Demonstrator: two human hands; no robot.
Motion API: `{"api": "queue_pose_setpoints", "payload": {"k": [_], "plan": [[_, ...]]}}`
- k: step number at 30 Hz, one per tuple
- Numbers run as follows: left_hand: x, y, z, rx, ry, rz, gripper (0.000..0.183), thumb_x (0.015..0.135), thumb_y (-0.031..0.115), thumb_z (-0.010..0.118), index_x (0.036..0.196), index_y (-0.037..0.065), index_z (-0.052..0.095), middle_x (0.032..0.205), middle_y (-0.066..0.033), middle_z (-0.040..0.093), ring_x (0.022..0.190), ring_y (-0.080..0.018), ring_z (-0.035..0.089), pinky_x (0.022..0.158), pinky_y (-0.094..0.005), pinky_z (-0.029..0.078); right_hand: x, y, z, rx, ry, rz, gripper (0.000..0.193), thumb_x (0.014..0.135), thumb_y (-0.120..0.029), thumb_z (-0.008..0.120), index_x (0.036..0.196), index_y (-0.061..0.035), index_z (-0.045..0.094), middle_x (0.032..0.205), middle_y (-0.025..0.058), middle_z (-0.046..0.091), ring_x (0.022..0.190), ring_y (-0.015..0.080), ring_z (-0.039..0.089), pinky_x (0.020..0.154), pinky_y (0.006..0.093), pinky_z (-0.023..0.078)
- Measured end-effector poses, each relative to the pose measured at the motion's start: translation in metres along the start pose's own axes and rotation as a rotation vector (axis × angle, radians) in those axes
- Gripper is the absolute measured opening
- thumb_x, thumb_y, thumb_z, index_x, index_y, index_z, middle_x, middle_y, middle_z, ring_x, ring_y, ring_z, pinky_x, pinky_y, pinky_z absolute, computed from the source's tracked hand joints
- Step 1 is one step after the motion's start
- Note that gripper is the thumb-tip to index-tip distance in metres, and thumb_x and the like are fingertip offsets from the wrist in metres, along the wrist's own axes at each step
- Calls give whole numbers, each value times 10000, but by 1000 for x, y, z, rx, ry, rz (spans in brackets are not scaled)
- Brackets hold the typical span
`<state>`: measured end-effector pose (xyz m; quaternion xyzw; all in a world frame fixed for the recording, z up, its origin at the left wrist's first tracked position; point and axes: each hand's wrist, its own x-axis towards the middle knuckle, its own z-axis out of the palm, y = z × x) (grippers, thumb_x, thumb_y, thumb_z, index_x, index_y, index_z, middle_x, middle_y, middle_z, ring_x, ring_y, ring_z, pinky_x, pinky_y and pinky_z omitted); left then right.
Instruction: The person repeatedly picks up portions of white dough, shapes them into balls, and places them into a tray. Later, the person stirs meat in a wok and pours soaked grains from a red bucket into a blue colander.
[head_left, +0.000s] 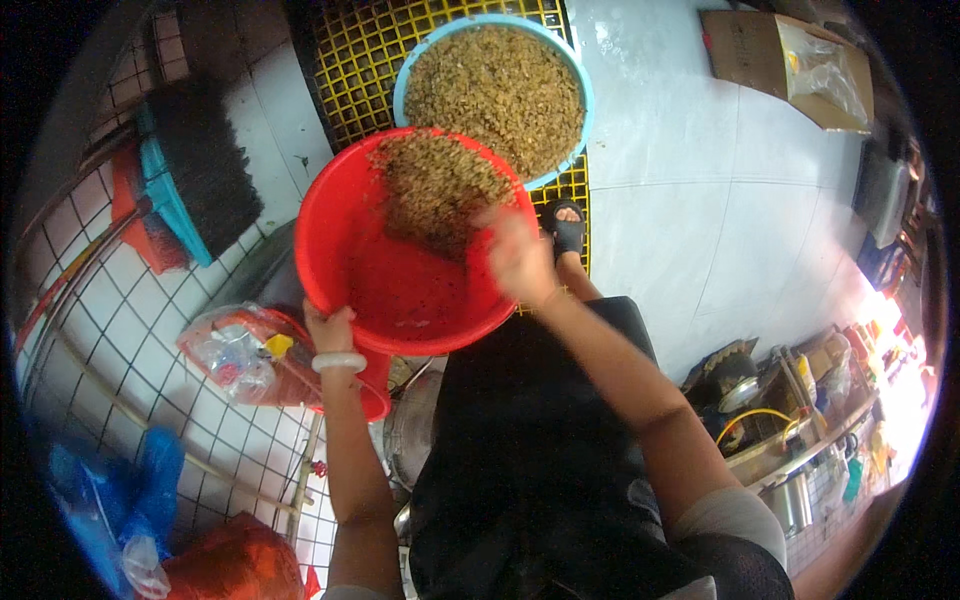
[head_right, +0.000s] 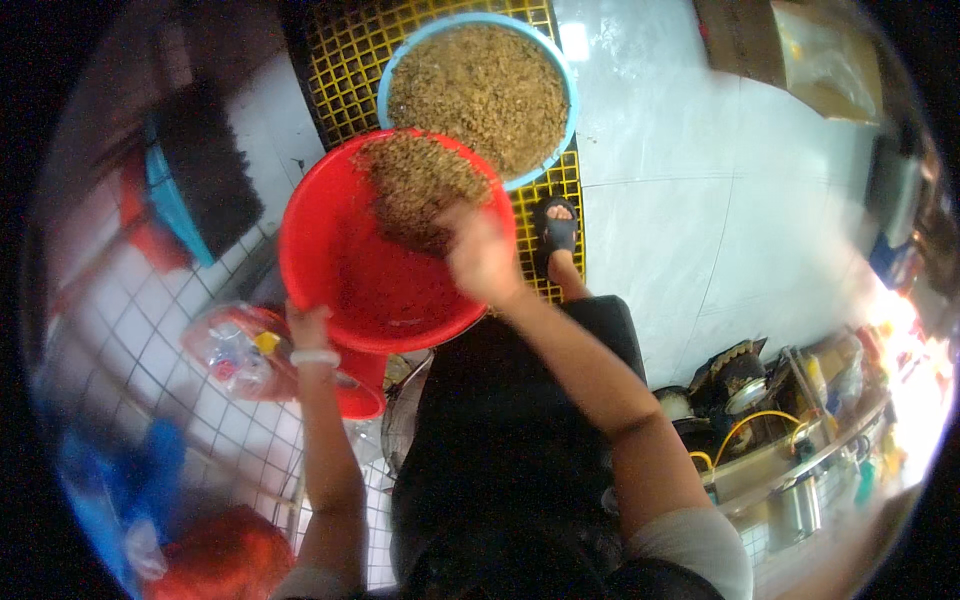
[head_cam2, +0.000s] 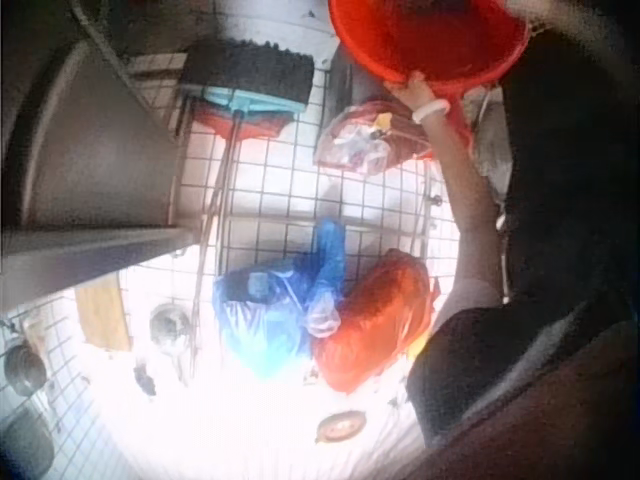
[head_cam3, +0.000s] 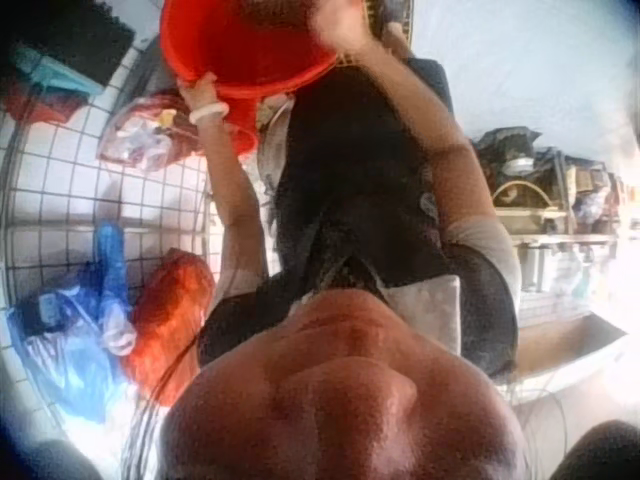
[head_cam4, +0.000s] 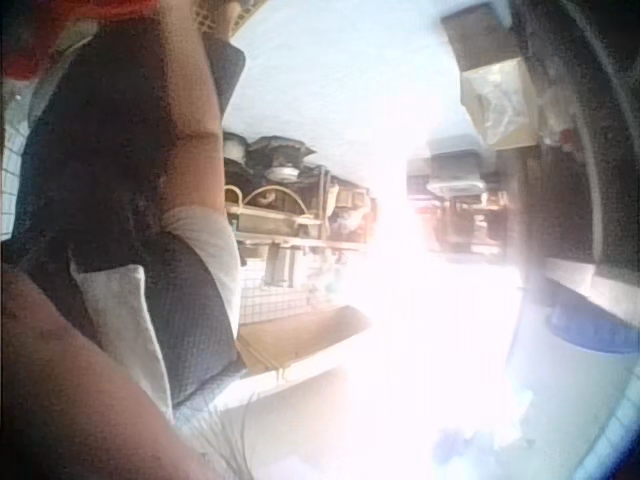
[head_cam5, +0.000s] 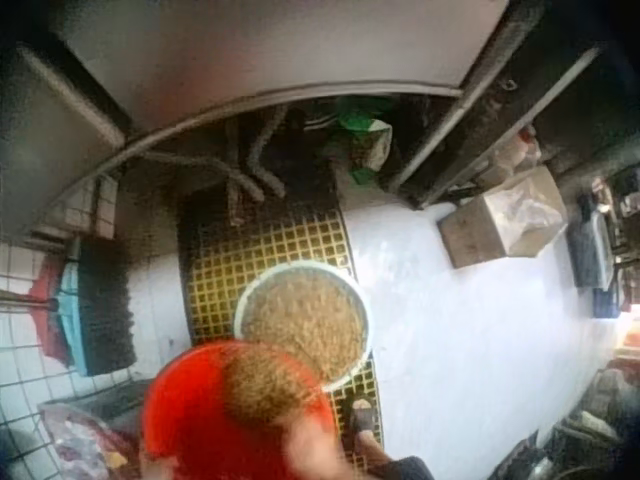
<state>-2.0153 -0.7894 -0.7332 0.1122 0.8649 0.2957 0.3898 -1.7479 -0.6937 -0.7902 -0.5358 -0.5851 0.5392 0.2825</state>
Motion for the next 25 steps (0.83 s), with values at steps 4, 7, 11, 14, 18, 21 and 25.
{"api": "queue_pose_setpoints", "payload": {"k": [4, 7, 11, 14, 18, 21, 25], "plan": [[-10, -13, -7, -108, 62, -140, 586, 562, -121, 475, 1123, 43, 439, 1036, -62, 531, 923, -199, 506, 794, -293, 415, 72, 141, -35, 257, 774, 716, 536, 856, -193, 442, 1292, 30, 225, 1295, 219, 317, 1169, 299, 359, 967, 342, 298], [-22, -24, -15, -193, 83, -129, 589, 560, -102, 481, 1127, 51, 439, 1058, -55, 517, 937, -197, 497, 789, -294, 416, 106, 195, 1, 252, 954, 791, 655, 882, -386, 390, 1343, -9, 118, 1385, 205, 157, 1256, 328, 225, 1026, 379, 232], [-21, -39, -20, -107, 142, -81, 572, 548, -72, 483, 1106, 47, 447, 1056, -48, 513, 951, -191, 487, 824, -291, 398, 121, 196, 55, -483, 597, 1009, 665, 894, -456, 250, 1360, -47, 7, 1407, 195, -56, 1304, 334, -14, 1063, 432, 54], [-18, -35, -21, -54, 125, -99, 554, 557, -70, 477, 1099, 40, 449, 1063, -57, 512, 967, -191, 485, 850, -285, 386, 104, 175, 37, -159, 378, 837, 728, 876, -407, 370, 1355, -38, -36, 1401, 215, -49, 1302, 342, -7, 1066, 414, 42], [-19, -35, -14, -157, 122, 5, 516, 583, -76, 463, 1087, 32, 454, 1062, -64, 512, 969, -188, 484, 855, -287, 387, 104, 121, -26, -423, -170, 736, 525, 810, -309, 531, 1201, 15, 401, 1213, 252, 411, 1120, 377, 411, 925, 391, 348], [-23, -43, -11, -151, 173, 52, 499, 598, -74, 456, 1087, 23, 451, 1062, -68, 512, 975, -192, 483, 866, -298, 383, 142, 92, -32, -653, -231, 436, 348, 814, -253, 524, 1108, -68, 525, 1117, 192, 516, 1080, 354, 457, 902, 417, 358], [-12, -48, -6, -313, 87, 100, 491, 611, -60, 449, 1097, 11, 440, 1046, -72, 510, 964, -193, 482, 848, -295, 388, 220, 113, 34, -1024, 68, -406, 393, 852, -354, 447, 1202, -176, 449, 1310, 136, 347, 1236, 311, 286, 926, 591, 248]]}}
